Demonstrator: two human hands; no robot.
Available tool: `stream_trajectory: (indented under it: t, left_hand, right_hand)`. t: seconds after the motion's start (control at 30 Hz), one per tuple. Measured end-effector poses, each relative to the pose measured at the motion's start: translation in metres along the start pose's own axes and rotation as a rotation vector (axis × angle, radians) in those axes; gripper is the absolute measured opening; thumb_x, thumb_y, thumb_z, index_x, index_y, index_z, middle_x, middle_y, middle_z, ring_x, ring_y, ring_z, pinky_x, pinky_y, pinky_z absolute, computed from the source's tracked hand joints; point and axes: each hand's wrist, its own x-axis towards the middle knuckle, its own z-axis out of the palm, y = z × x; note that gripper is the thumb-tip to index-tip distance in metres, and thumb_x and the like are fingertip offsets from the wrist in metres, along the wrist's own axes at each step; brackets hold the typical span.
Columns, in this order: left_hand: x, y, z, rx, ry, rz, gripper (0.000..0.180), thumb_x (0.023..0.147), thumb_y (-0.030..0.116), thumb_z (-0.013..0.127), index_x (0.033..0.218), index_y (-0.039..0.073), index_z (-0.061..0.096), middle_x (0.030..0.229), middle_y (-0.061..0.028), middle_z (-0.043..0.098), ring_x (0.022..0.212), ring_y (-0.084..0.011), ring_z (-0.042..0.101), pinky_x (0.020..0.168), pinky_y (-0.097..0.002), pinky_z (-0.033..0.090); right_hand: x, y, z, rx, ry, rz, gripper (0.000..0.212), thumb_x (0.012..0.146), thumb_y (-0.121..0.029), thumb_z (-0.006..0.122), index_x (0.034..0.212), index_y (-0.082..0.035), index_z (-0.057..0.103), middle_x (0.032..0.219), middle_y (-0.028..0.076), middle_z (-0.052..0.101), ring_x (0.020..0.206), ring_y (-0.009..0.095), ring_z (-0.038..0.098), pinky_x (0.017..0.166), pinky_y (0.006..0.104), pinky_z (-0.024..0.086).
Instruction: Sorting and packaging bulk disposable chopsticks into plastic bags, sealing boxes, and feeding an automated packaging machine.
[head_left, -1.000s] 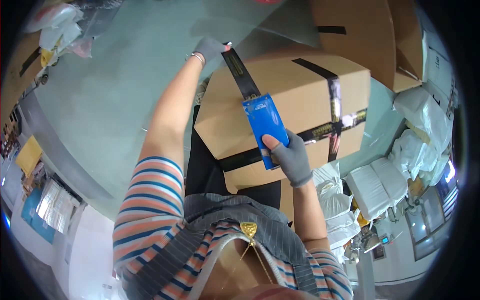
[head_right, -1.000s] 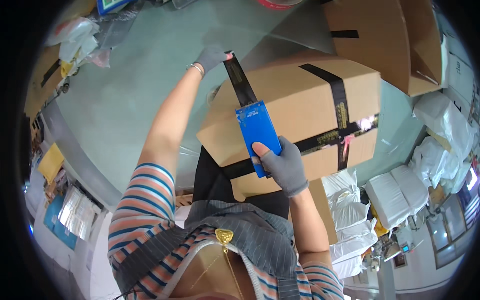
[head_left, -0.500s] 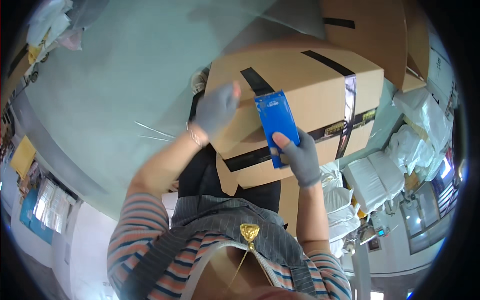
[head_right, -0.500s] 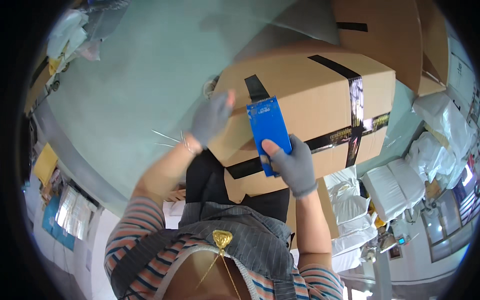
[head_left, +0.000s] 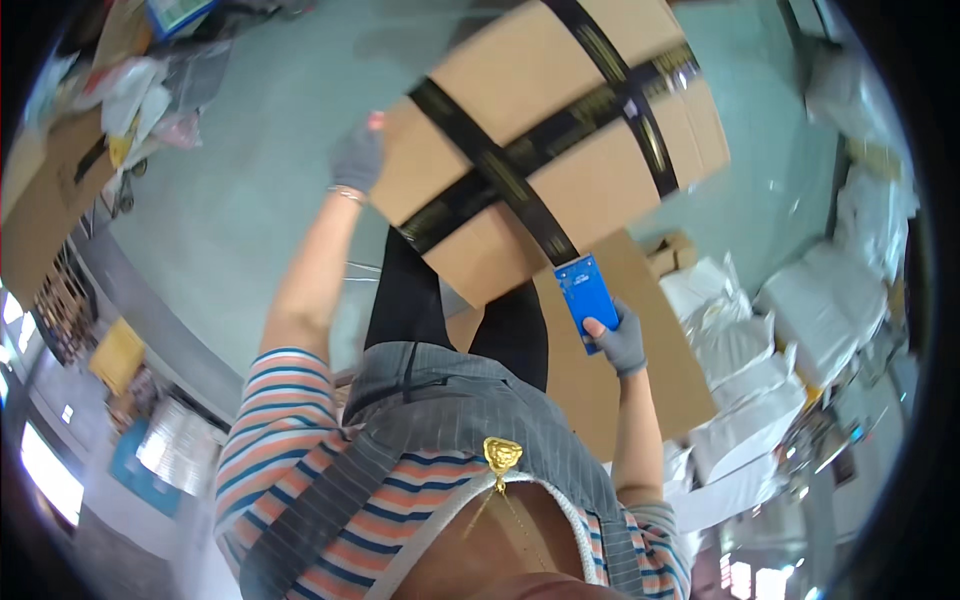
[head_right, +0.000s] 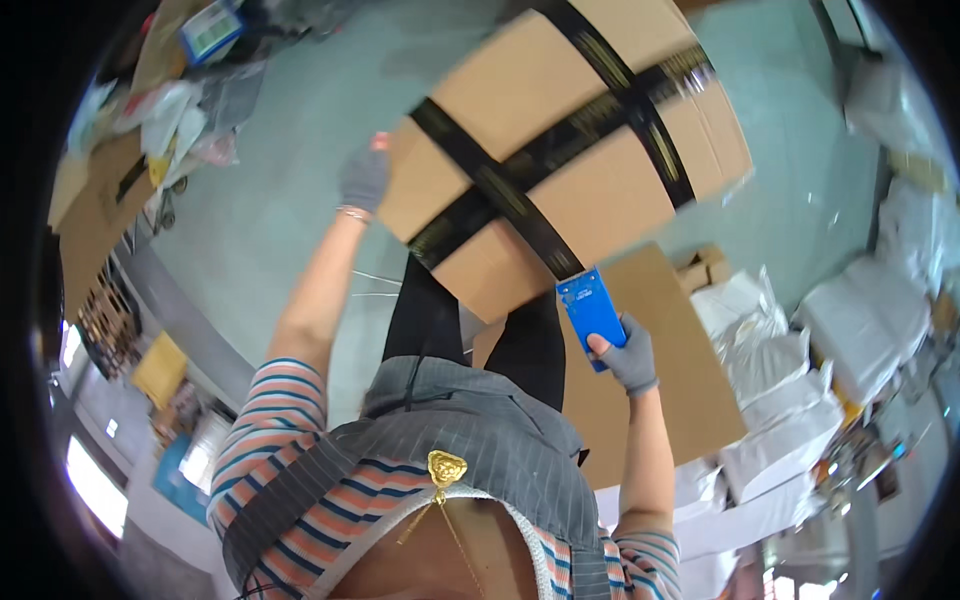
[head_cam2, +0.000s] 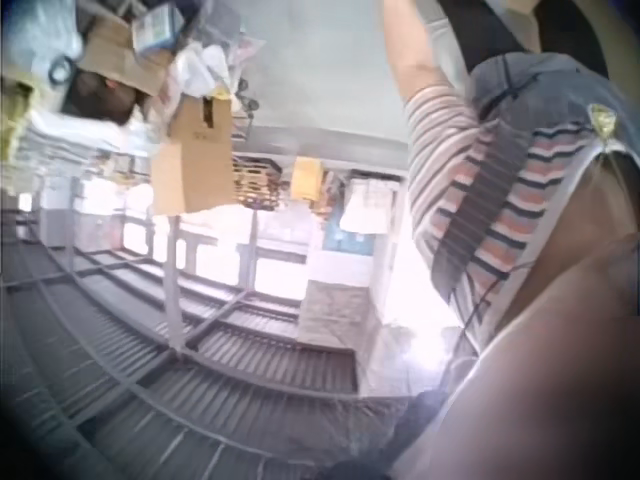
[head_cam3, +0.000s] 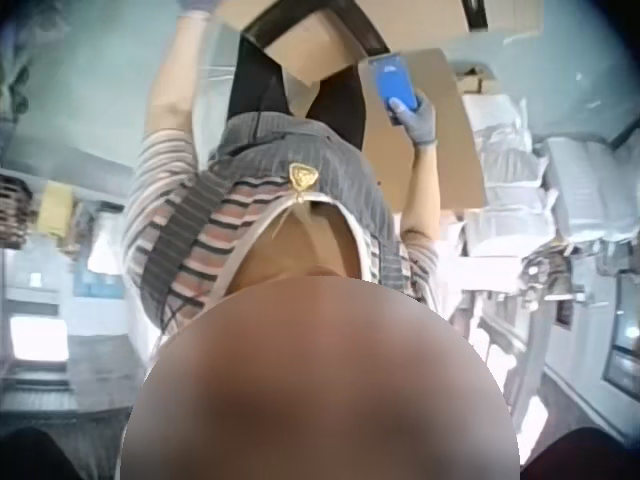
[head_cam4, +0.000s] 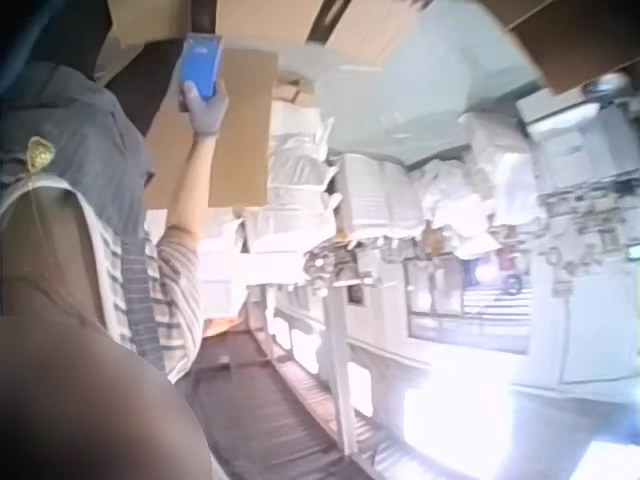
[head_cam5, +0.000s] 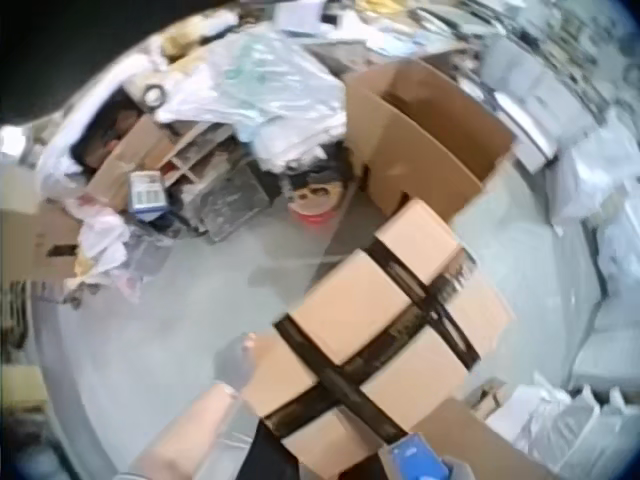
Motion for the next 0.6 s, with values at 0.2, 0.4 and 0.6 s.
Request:
stream_trajectory:
  t: [0.2, 0.4, 0.6]
  left_hand:
    - [0.021, -0.059, -0.004, 0.036, 0.085, 0.264, 0.050, 0.100, 0.037, 0.033, 0.108, -0.003, 0.060, 0.097, -0.0288, 0.062, 0.093, -0.0440, 0.058, 0.078, -0.0464, 0.046]
    - [0.033, -0.030, -0.007, -0.250, -0.069, 0.009, 0.058, 0.101, 0.044, 0.031, 0.109, -0.006, 0.060, 0.098, -0.0151, 0.064, 0.088, -0.0202, 0.057, 0.079, -0.0322, 0.045]
    - [0.024, -0.006, -0.017, -0.126, -0.064, -0.031, 0.057, 0.101, 0.044, 0.030, 0.103, -0.006, 0.058, 0.093, -0.0147, 0.062, 0.084, -0.0196, 0.055, 0.076, -0.0337, 0.043]
  right_hand:
    - [0.060, 0.196, -0.089, -0.017, -0.013, 0.227, 0.048, 0.070, -0.043, 0.079, 0.086, -0.001, 0.063, 0.067, 0.006, 0.062, 0.053, 0.011, 0.058, 0.046, 0.0262, 0.047]
    - [0.178, 0.224, -0.043, 0.016, -0.068, 0.185, 0.053, 0.071, -0.050, 0.074, 0.086, 0.000, 0.067, 0.065, 0.007, 0.063, 0.053, 0.014, 0.059, 0.050, 0.0283, 0.049]
    - [0.232, 0.119, 0.037, -0.455, 0.063, 0.145, 0.047, 0.077, -0.043, 0.066, 0.103, -0.005, 0.066, 0.087, 0.014, 0.070, 0.077, 0.025, 0.068, 0.071, 0.0363, 0.053]
